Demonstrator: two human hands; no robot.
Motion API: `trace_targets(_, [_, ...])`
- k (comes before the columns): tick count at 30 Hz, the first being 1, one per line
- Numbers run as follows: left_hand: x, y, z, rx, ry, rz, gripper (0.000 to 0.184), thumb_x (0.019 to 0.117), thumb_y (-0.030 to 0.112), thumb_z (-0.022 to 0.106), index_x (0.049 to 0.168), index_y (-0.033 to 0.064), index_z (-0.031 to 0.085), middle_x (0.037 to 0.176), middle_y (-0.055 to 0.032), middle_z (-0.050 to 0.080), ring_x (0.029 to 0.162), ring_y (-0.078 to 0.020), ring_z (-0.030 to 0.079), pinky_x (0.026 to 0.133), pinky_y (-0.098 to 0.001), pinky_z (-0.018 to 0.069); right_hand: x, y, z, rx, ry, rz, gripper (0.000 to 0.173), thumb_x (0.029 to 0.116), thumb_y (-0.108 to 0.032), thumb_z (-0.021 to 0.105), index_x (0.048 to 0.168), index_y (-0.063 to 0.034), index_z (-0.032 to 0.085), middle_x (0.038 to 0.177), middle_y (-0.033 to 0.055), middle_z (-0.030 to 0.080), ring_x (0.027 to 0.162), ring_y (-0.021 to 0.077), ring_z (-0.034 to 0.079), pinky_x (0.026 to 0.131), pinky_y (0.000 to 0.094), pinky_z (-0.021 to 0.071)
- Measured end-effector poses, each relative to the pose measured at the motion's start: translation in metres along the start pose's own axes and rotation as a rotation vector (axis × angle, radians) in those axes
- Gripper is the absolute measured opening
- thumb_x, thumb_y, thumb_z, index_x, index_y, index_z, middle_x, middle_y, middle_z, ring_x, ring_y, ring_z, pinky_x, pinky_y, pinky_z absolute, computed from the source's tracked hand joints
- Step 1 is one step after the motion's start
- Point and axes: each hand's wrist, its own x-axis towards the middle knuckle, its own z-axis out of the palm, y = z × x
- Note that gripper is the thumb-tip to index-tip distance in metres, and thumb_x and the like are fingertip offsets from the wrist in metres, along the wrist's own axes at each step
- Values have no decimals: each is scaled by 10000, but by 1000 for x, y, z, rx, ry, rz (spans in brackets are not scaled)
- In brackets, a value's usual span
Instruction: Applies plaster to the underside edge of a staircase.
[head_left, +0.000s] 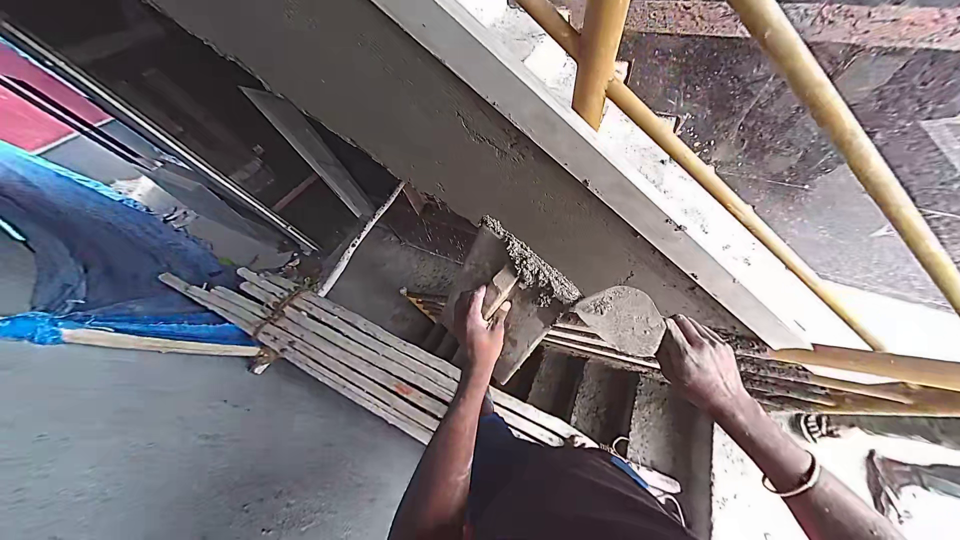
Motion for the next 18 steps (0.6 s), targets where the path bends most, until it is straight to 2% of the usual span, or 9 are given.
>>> trace_targets(2, [0,2,-8,79,-8,33,552,892,296,749,1322,-31,636,1308,-232,646,1274,-365,581,1125,-506,415,4,-2,0,-49,22,-35,355,998,-222,446,987,22,704,840,199,686,751,392,707,594,505,559])
trace_targets(6, [11,16,-33,231,-62,119,498,888,277,743,1307,16,675,1275,-226,671,1260,-430,585,1114,-577,404,14,-17,2,-123,25,-65,340,984,-199,466,1065,7,723,837,187,693,747,381,704,597,494,548])
trace_targets(10, [27,-1,-46,298,-154,229,447,891,250,727,1300,73,693,1193,-218,675,1142,-418,624,968,-597,481,35,-60,28,-120,-36,45,334,980,-173,492,1137,19,715,875,203,708,783,393,719,642,515,567])
trace_targets(12, [37,-19,-50,268,-214,240,451,892,226,726,1320,93,684,1223,-226,665,1174,-434,612,995,-634,461,51,-85,49,-96,-19,121,329,989,-179,497,1140,9,721,908,205,720,814,399,726,667,532,576])
trace_targets(15, [57,-51,-62,218,-235,238,451,886,219,740,1307,66,688,1252,-235,665,1187,-441,613,1003,-633,459,66,-117,79,-49,37,201,341,985,-204,484,1072,18,727,897,206,717,812,392,727,668,526,583])
trace_targets(18, [90,-89,-72,139,-251,210,483,893,226,739,1311,-4,665,1297,-234,666,1267,-451,583,1114,-595,400,92,-147,87,5,34,358,308,961,-207,543,1043,38,710,914,218,713,843,399,732,700,538,589])
